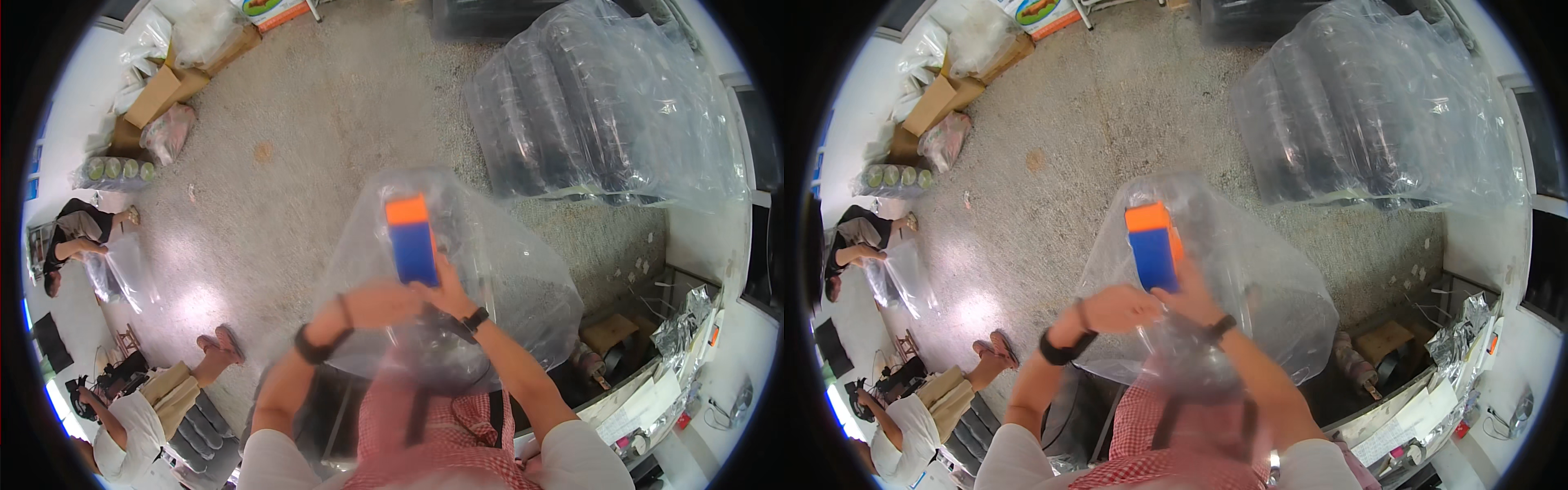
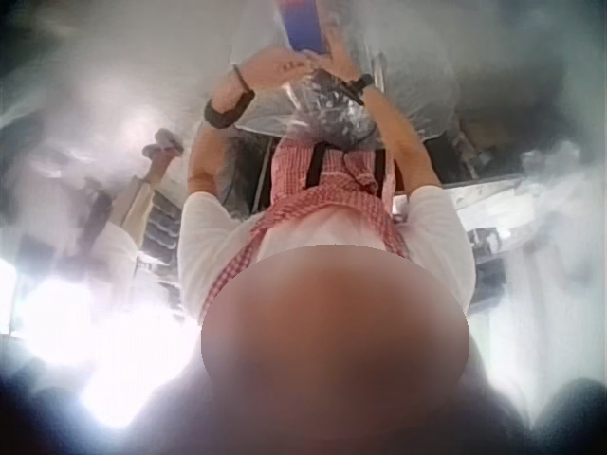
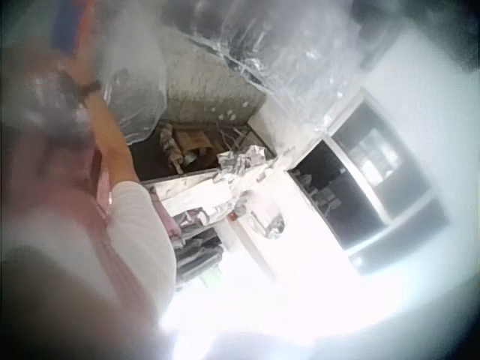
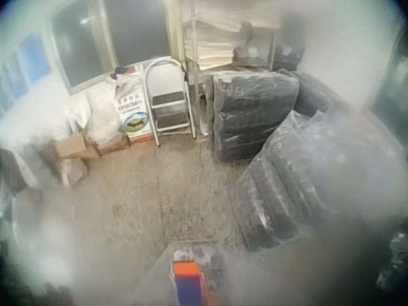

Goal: The person places items into large plastic bags and seals the bags using a tape dispenser by hand.

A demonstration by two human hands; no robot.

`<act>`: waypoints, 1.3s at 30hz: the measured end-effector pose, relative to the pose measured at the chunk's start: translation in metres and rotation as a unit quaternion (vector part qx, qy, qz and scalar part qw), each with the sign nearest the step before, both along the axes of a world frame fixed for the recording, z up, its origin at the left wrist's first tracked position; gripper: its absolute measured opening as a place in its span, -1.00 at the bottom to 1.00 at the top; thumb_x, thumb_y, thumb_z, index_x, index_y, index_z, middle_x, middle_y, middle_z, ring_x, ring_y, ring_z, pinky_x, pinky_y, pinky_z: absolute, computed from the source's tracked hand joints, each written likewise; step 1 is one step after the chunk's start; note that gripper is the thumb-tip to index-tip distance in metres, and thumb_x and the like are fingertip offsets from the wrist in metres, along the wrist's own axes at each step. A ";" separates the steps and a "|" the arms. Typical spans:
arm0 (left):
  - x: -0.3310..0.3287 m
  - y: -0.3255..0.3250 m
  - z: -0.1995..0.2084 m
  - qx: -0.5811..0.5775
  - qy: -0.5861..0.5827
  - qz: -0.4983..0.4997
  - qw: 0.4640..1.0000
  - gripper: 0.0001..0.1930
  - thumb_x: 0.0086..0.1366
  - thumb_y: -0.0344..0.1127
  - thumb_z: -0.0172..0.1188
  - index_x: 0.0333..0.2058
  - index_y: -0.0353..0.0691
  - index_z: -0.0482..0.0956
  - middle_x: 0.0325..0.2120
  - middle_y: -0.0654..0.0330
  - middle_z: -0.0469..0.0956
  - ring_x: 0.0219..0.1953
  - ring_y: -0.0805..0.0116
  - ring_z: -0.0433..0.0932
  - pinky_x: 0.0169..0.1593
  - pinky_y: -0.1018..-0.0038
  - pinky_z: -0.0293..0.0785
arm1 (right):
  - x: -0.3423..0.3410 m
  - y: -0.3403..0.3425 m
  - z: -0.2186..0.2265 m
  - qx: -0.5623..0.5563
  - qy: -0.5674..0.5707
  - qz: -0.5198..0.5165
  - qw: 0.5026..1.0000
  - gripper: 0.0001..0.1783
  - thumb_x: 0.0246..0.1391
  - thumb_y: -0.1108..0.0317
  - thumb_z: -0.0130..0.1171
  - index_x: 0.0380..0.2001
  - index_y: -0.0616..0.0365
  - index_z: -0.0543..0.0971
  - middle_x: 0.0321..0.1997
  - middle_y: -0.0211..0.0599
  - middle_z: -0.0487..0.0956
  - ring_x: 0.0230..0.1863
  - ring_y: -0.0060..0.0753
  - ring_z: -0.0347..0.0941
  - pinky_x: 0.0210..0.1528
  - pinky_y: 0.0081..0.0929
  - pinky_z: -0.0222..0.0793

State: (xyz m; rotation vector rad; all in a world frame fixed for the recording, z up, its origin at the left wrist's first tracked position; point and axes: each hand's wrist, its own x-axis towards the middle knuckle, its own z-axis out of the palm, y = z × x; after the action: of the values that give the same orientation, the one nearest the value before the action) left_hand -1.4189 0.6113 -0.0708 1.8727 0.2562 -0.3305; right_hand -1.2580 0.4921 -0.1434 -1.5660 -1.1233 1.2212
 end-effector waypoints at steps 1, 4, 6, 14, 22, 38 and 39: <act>0.000 0.036 0.028 -0.046 0.026 0.112 0.992 -0.77 0.19 -0.29 0.13 -0.23 -0.32 0.50 -0.38 0.12 0.56 -0.33 0.31 0.55 -0.22 0.48 0.46 | 0.001 0.001 0.001 -0.040 0.005 0.045 0.998 -0.37 -0.12 0.14 0.28 0.04 0.16 0.41 0.10 -0.04 0.33 0.16 0.00 0.19 0.22 -0.12 0.05; 0.004 0.115 -0.011 0.019 -0.050 0.447 0.893 -0.75 0.31 -0.23 0.06 -0.20 -0.30 0.53 -0.36 0.22 0.56 -0.29 0.53 0.50 -0.19 0.61 0.45 | -0.002 0.008 -0.006 0.014 -0.073 0.039 0.996 -0.37 -0.19 0.23 0.33 0.02 0.13 0.42 -0.06 -0.13 0.48 -0.03 -0.12 0.36 0.06 -0.28 0.26; 0.012 0.145 -0.058 0.064 -0.054 0.476 0.875 -0.74 0.31 -0.21 0.07 -0.19 -0.28 0.55 -0.38 0.22 0.56 -0.30 0.54 0.50 -0.18 0.64 0.44 | -0.004 0.014 -0.007 0.015 -0.070 0.044 0.996 -0.37 -0.19 0.24 0.33 0.02 0.13 0.42 -0.05 -0.13 0.47 -0.03 -0.12 0.37 0.06 -0.28 0.27; 0.050 0.160 -0.069 -0.322 0.118 0.272 0.899 -0.78 0.24 -0.27 0.19 -0.29 -0.34 0.60 -0.45 0.27 0.58 -0.40 0.57 0.52 -0.31 0.63 0.45 | 0.005 0.029 -0.006 -0.008 -0.041 0.057 0.998 -0.38 -0.24 0.27 0.37 -0.02 0.16 0.45 -0.06 -0.12 0.46 -0.03 -0.12 0.38 0.03 -0.30 0.31; 0.075 0.185 -0.123 -0.073 0.030 0.351 0.933 -0.88 0.19 -0.36 0.20 -0.39 -0.29 0.61 -0.50 0.28 0.58 -0.42 0.56 0.52 -0.32 0.59 0.46 | 0.004 0.045 0.004 -0.153 0.124 -0.114 0.974 -0.47 -0.12 0.16 0.31 -0.08 0.17 0.48 -0.08 -0.06 0.49 -0.04 -0.13 0.41 0.03 -0.24 0.30; 0.102 0.194 -0.161 -0.036 0.148 0.126 0.980 -0.61 0.30 -0.03 -0.11 -0.05 -0.08 0.51 0.00 0.03 0.44 0.08 0.10 0.39 0.13 0.24 0.27 | 0.033 0.047 0.037 -0.141 0.091 -0.204 0.964 -0.53 0.05 0.09 0.19 -0.10 0.26 0.50 -0.44 -0.28 0.61 -0.45 -0.47 0.51 -0.35 -0.45 0.42; 0.094 0.193 -0.137 0.084 0.137 0.113 0.981 -0.57 0.32 0.00 -0.14 -0.04 -0.12 0.51 -0.06 0.01 0.49 0.01 0.08 0.44 0.07 0.23 0.33 | 0.041 0.054 0.039 -0.158 0.124 -0.191 0.961 -0.55 0.08 0.09 0.17 -0.13 0.26 0.52 -0.45 -0.32 0.60 -0.46 -0.53 0.49 -0.36 -0.48 0.41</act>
State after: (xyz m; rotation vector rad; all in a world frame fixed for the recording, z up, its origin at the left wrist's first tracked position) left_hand -1.3253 0.8038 -0.2077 1.9368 0.6976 -0.4210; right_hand -1.2169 0.5465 -0.1039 -1.7073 -0.4504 1.3255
